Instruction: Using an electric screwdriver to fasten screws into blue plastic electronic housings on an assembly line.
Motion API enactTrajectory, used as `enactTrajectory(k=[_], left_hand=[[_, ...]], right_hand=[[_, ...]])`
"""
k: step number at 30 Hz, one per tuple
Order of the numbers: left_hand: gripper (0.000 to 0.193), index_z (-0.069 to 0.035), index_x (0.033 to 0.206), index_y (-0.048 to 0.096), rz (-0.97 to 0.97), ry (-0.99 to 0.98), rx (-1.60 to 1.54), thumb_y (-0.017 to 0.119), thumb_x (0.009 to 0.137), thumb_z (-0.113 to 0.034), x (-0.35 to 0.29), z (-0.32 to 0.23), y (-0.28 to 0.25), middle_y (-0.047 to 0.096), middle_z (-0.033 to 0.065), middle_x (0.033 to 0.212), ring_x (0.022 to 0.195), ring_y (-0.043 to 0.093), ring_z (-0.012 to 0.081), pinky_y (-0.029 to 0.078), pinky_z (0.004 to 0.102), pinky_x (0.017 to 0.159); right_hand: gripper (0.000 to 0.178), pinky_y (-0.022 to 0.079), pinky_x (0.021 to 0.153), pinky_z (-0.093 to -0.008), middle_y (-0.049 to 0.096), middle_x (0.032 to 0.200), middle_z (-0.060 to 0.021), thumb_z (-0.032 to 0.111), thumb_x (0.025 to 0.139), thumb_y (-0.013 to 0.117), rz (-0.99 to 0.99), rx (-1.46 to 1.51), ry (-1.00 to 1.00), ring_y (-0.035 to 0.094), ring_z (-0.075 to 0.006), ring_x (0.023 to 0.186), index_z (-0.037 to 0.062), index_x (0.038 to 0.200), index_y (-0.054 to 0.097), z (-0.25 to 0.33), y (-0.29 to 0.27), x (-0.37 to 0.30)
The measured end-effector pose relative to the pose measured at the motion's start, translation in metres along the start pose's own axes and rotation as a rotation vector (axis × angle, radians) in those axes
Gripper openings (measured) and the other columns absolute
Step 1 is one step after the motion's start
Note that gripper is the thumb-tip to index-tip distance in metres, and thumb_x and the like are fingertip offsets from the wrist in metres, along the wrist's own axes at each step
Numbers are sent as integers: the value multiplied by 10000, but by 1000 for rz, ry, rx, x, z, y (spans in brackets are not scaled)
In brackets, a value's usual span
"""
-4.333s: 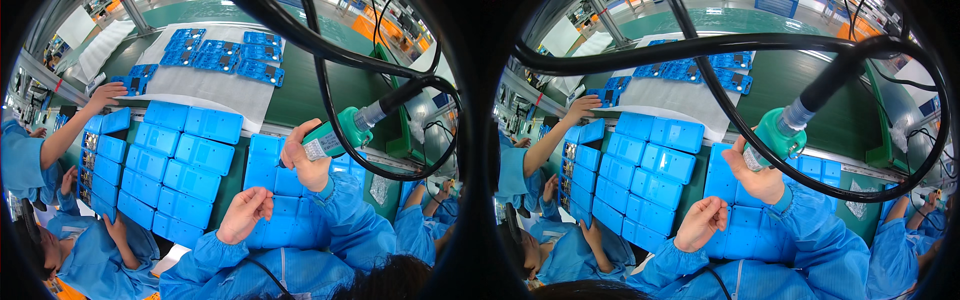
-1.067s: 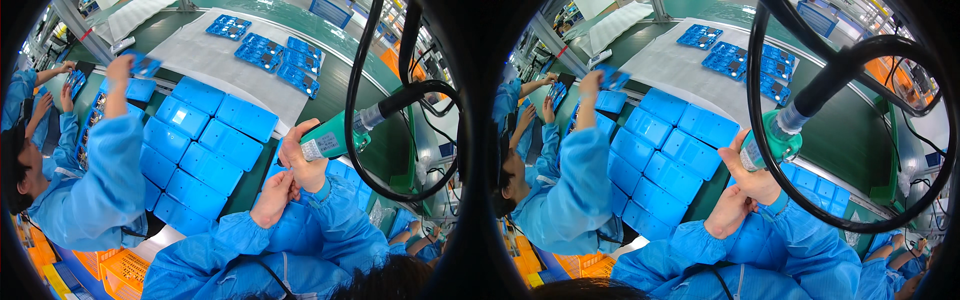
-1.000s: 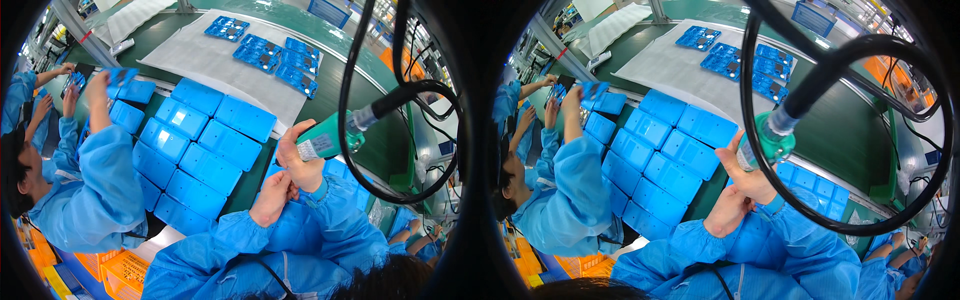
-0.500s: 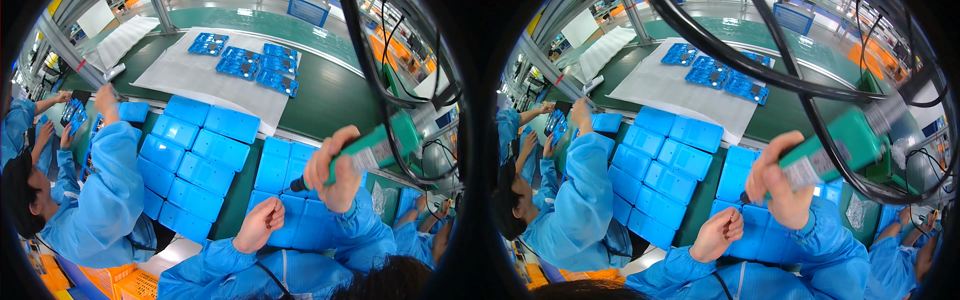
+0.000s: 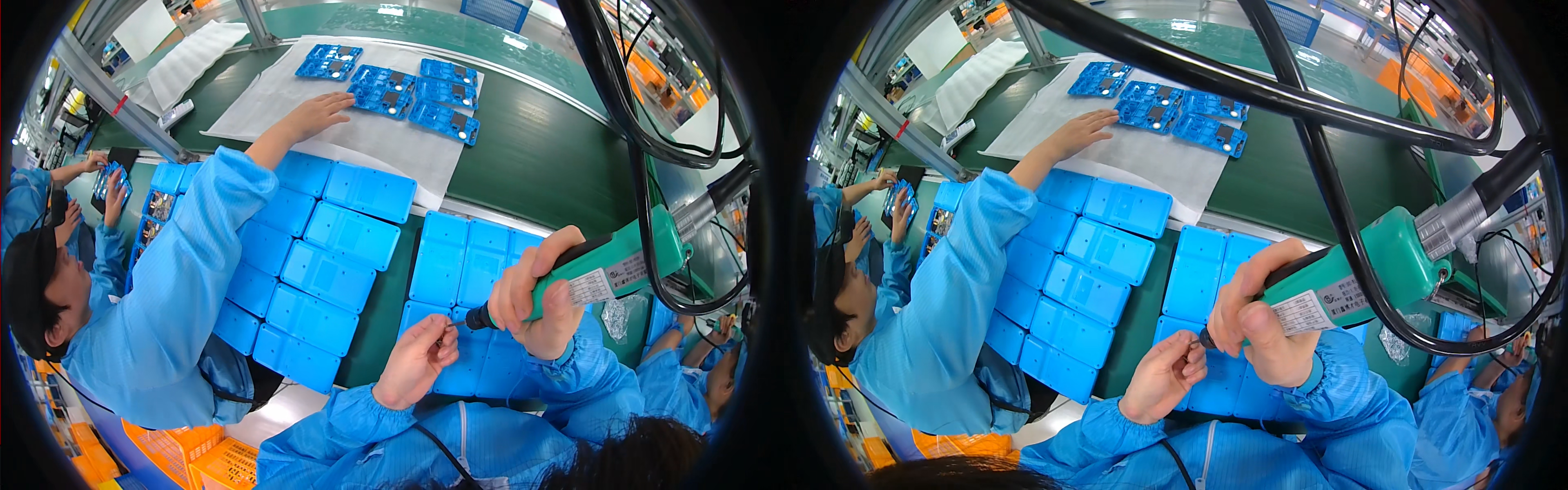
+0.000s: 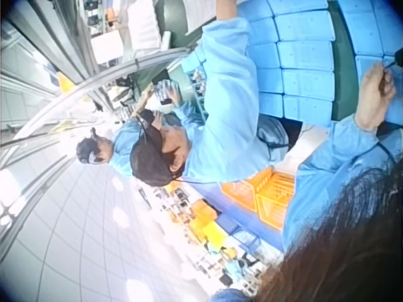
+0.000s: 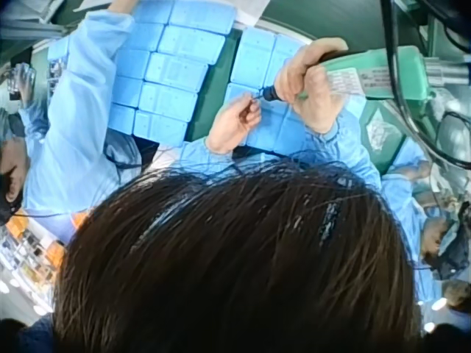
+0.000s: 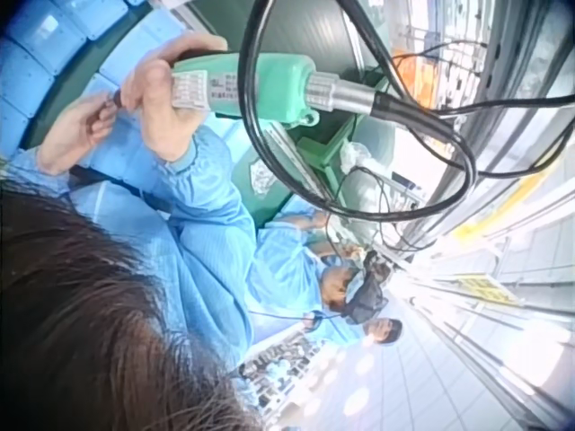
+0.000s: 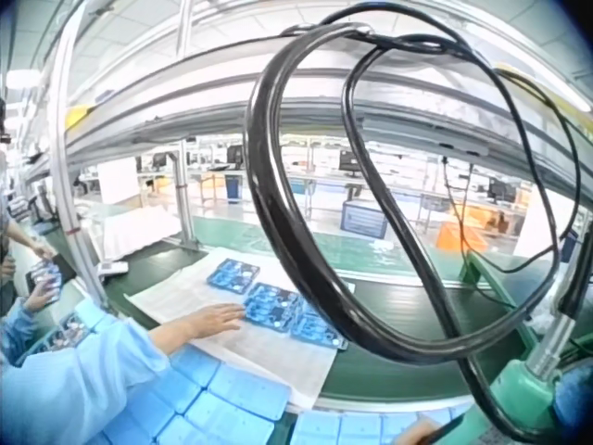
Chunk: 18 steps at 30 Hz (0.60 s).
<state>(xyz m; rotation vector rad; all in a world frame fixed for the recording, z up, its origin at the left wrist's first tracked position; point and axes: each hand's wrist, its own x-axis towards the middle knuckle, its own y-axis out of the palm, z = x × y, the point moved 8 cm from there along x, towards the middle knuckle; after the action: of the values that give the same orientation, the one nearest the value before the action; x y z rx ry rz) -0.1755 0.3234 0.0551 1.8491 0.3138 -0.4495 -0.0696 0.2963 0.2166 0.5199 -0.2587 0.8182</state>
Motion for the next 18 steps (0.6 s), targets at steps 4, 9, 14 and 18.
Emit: enactTrajectory(k=[4,9,14,18], left_hand=[[206,-46,837,445,-21,-9,32,378,936,-213,1,1,-1,386,13,688,589,326,99,289,227,532],[251,-54,794,419,-26,-59,77,371,942,-251,6,2,-2,355,5,647,554,292,95,279,229,507],[286,-39,788,442,24,-92,77,356,948,-259,10,6,-5,348,3,642,550,288,97,278,230,507],[288,-7,871,500,-133,-91,16,363,947,-248,8,0,-6,372,6,654,556,317,104,314,235,526]], right_hand=[[343,351,318,-245,410,537,-35,359,872,495,7,-12,22,398,-109,357,66,882,317,-6,0,-2],[334,361,328,-248,420,559,-37,354,875,491,15,-8,10,409,-110,370,67,888,320,-6,-5,-2],[327,362,335,-253,418,557,-35,352,875,493,19,-22,1,414,-114,376,73,892,322,-7,-7,-1],[325,349,344,-250,416,558,-33,337,865,521,-56,-97,-68,397,-110,378,73,893,332,-14,-20,8]])
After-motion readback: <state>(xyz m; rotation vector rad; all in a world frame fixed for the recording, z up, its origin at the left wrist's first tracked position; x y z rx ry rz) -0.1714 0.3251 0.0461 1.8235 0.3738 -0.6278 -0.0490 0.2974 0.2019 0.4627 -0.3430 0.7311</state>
